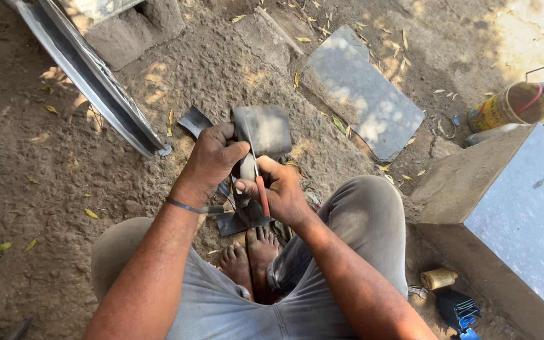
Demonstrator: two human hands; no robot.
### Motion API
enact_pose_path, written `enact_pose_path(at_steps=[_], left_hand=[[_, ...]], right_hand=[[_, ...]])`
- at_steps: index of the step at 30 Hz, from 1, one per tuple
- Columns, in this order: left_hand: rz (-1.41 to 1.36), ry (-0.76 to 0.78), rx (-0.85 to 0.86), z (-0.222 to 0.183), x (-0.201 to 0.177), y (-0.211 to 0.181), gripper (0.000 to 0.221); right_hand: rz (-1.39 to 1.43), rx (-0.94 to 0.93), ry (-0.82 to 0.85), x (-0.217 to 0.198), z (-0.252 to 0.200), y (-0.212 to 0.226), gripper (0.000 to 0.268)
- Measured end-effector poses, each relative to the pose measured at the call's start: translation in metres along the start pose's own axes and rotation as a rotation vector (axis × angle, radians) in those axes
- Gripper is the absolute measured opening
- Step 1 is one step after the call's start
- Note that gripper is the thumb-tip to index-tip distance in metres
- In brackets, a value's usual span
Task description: The person cuts several strips and patches from a rubber inner tube using a pair of scissors.
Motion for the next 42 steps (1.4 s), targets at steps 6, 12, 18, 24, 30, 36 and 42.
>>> enact_pose_path(at_steps=[6,12,18,24,30,36,42], left_hand=[[0.006,-0.059,-0.081,0.005,-0.017,0.003,0.015],[0.082,-0.002,0.138,0.004,-0.003,-0.003,0.011],[0.142,-0.049,0.204,0.001,0.000,-0.009,0.012],[0.090,0.009,0.110,-0.005,0.000,-0.002,0.013],[0.131,-0.037,0.090,0.000,0.003,-0.003,0.016],[0.064,-0.013,0.034,-0.003,0.004,0.003,0.013],[0.019,0.015,0.021,-0.005,0.001,0.010,0.016]], right_hand=[[-0.221,0.074,0.032,0.004,-0.002,-0.008,0.040],[-0.069,0.031,0.027,-0.002,-0.002,-0.007,0.039],[-0.011,0.150,0.005,0.000,-0.008,-0.015,0.034],[0.004,0.032,0.027,0.003,-0.005,-0.005,0.031],[0.027,0.136,0.020,0.000,-0.003,-0.010,0.034],[0.058,0.060,-0.009,0.004,-0.004,-0.007,0.035],[0.033,0.120,0.052,0.003,-0.001,-0.009,0.035]])
Point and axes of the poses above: each hand's wrist, its own z-axis towards the middle knuckle, its own x-axis out of the palm, y = z × x, the point moved 7 cm from there along z, towards the middle knuckle, and after that the axes turned 5 degrees about -y, right-handed, at the moved point
